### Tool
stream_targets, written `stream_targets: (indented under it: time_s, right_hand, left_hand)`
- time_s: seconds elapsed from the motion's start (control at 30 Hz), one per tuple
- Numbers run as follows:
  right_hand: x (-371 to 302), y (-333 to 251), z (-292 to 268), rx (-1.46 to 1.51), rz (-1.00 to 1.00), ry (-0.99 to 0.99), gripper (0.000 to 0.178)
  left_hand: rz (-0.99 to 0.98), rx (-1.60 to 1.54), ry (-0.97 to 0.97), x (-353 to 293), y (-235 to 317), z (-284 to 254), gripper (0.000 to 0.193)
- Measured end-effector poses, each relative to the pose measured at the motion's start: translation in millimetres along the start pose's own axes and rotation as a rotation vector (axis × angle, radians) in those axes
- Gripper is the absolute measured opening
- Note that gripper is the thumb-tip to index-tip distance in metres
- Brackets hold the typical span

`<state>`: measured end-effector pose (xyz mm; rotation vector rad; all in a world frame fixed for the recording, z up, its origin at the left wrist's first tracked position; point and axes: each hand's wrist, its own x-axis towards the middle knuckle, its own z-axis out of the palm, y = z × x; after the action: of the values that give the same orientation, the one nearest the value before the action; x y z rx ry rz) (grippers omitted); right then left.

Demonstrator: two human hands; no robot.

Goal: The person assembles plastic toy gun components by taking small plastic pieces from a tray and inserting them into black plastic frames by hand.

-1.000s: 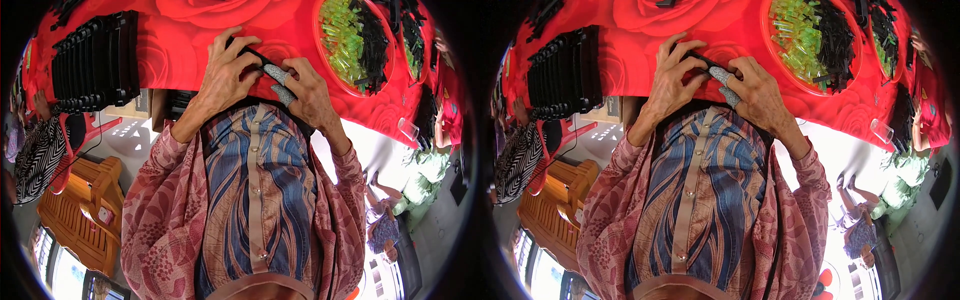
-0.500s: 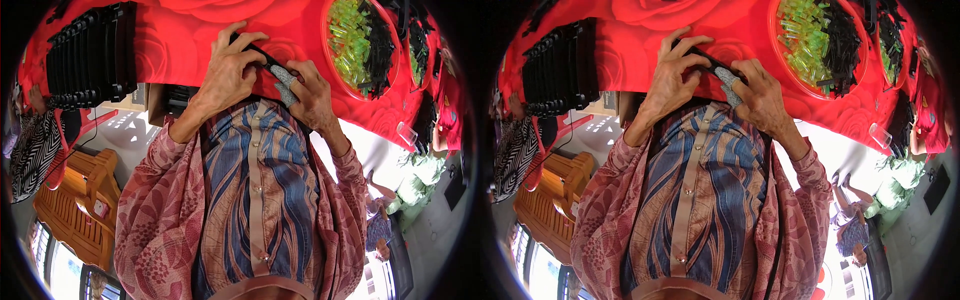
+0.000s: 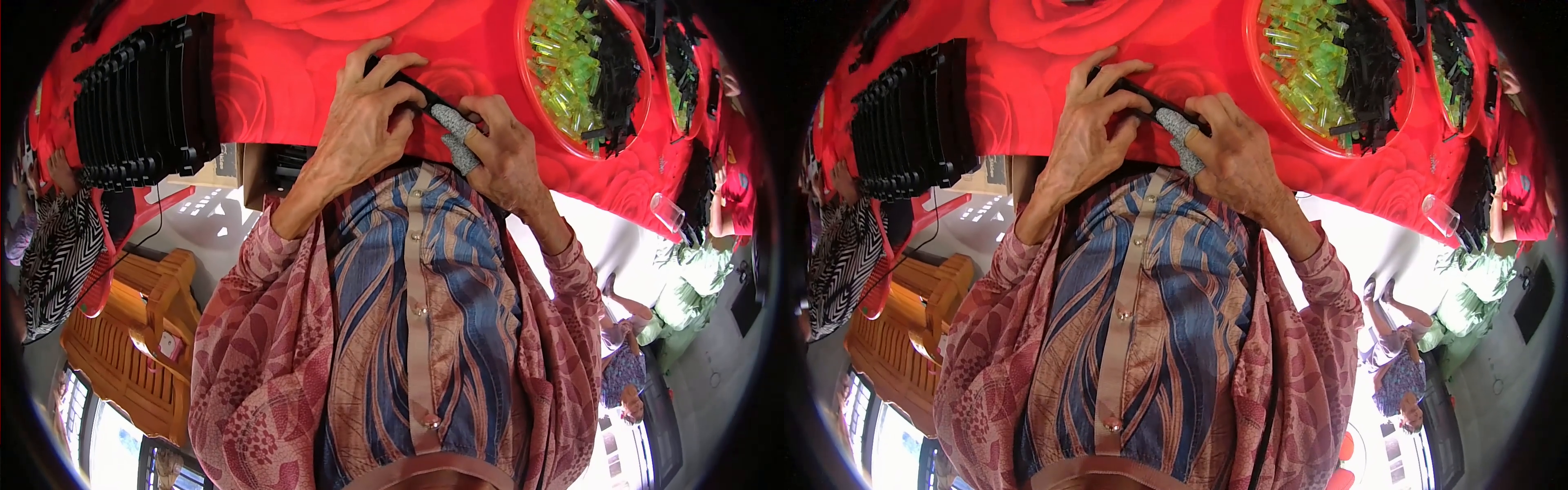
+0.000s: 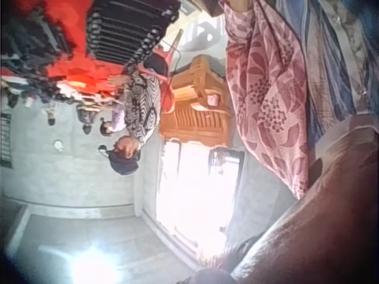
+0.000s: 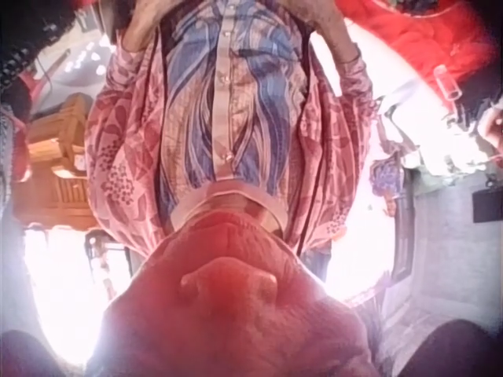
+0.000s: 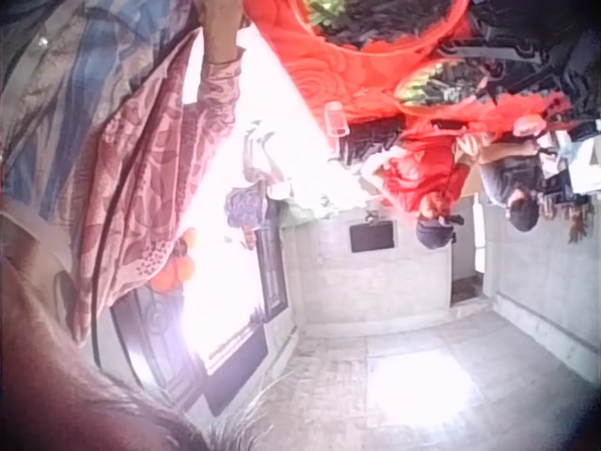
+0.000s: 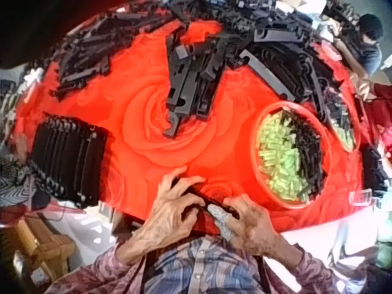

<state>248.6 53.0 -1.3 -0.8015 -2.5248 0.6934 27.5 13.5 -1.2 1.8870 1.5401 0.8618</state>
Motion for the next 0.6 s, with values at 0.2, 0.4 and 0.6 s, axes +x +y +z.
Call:
stream_targets:
  time_s: [0.2, 0.4, 0.6]
  right_hand:
    - [3.7, 0.4, -1.6, 0.010, -0.032, 0.010, 0.027]
    - [9.7, -6.5, -3.6, -0.017, -0.034, -0.001, 0.024]
    - [10.5, -5.9, -0.8, -0.045, -0.026, -0.025, 0.021]
  left_hand:
    - [-0.026, -0.009, -0.031, 1.8, 4.0, -1.4, 0.018]
    - [-0.042, -0.009, -0.045, 1.3, 7.1, -3.6, 0.023]
    - [-0.057, 0.004, -0.026, 1.2, 8.6, -3.2, 0.024]
